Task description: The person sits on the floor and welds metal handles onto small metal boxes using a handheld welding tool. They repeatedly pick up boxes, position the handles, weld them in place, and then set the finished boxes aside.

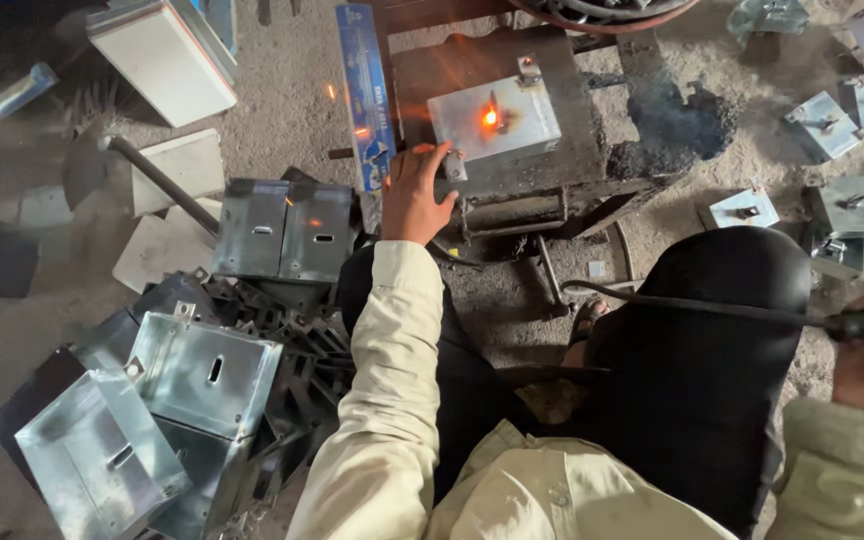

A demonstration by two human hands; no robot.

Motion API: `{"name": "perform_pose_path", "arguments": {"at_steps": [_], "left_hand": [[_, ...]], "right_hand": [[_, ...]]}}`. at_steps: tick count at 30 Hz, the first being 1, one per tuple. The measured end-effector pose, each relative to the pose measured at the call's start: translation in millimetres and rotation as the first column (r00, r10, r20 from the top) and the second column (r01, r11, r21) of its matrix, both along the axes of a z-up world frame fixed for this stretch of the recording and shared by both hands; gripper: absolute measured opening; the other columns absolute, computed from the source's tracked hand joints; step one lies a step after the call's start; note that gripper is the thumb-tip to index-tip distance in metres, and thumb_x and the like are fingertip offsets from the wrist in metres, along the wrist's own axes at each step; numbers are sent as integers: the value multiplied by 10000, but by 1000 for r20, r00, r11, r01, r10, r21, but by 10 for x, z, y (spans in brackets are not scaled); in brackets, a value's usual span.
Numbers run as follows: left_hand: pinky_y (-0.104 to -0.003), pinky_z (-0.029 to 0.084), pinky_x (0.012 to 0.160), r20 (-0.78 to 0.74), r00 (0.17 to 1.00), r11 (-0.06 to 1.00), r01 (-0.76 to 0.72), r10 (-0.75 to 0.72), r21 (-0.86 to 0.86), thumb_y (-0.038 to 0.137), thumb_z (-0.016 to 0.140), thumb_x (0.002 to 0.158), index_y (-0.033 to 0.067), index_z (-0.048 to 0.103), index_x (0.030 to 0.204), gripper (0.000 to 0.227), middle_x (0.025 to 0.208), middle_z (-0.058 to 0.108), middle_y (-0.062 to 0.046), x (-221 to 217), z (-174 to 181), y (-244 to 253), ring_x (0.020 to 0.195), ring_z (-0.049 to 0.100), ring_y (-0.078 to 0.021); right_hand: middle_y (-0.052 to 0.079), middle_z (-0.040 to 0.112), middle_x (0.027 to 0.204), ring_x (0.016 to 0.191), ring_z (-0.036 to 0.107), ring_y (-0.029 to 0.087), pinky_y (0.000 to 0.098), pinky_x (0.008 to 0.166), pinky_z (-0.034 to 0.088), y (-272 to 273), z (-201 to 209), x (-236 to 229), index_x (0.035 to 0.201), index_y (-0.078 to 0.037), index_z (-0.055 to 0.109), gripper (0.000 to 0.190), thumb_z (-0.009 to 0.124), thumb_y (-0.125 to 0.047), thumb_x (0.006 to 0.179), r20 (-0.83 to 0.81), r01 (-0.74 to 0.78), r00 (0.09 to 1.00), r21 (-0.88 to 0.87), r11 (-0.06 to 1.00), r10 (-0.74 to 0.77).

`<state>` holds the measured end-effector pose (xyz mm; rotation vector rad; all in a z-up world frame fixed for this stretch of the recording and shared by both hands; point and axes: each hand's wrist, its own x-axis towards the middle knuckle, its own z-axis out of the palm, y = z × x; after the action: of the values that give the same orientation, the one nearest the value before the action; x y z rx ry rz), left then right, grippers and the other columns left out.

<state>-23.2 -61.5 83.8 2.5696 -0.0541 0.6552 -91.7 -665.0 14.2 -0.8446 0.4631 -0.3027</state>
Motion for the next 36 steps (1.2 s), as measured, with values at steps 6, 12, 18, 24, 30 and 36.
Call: {"name": "perform_pose_path", "arguments": {"at_steps": [6,12,18,24,30,36], "left_hand": [[-405,525,954,84,993,989,74,-86,129,55,881,686,125,725,1165,509,1151,672,-27,136,-31,37,1122,623,-259],[-364,573,762,345,911,956,138,-225,261,84,835,752,48,726,1002,275,907,674,-47,205,99,-184,865,678,-250],[-329,515,523,292,897,892,-197,332,-407,167,712,1009,73,730,917,133,749,713,-56,184,-67,-301,596,671,-169],[-357,580,520,-275,929,-181,-234,247,-955,161,634,983,-29,634,944,193,692,690,-137,-178,-538,-422,539,661,-226],[-351,516,493,-358,920,-191,-327,160,-926,165,636,1012,-15,632,1006,180,787,706,-115,-740,-1018,-1025,567,650,-199],[-369,552,497,-505,857,-253,-469,102,-846,224,611,1021,39,642,1151,228,897,698,-92,-859,-1310,-1244,563,659,-213]], "right_hand": [[67,648,1076,1053,620,256,422,996,497,-212,-494,-490,1059,-98,588,369,502,-456,1034,-232,-203,949,68,977,214],[81,685,1079,904,633,242,386,793,491,-145,-128,-311,1110,-143,629,451,400,-521,1020,-605,-425,767,-229,876,214],[90,678,1049,884,639,199,339,788,504,-242,127,-313,1152,-57,629,335,479,-343,1063,-501,-365,862,-717,594,-75],[72,676,1007,862,623,138,260,784,498,390,443,12,1202,18,636,200,557,-137,1102,-28,-35,999,-785,619,21],[80,704,984,817,641,119,222,682,496,1831,1596,279,1093,17,729,142,621,23,1001,88,-88,929,-891,445,360],[126,696,1016,858,687,203,292,762,543,2689,1550,700,1100,-6,768,131,764,10,970,87,-32,765,-984,174,638]]}}
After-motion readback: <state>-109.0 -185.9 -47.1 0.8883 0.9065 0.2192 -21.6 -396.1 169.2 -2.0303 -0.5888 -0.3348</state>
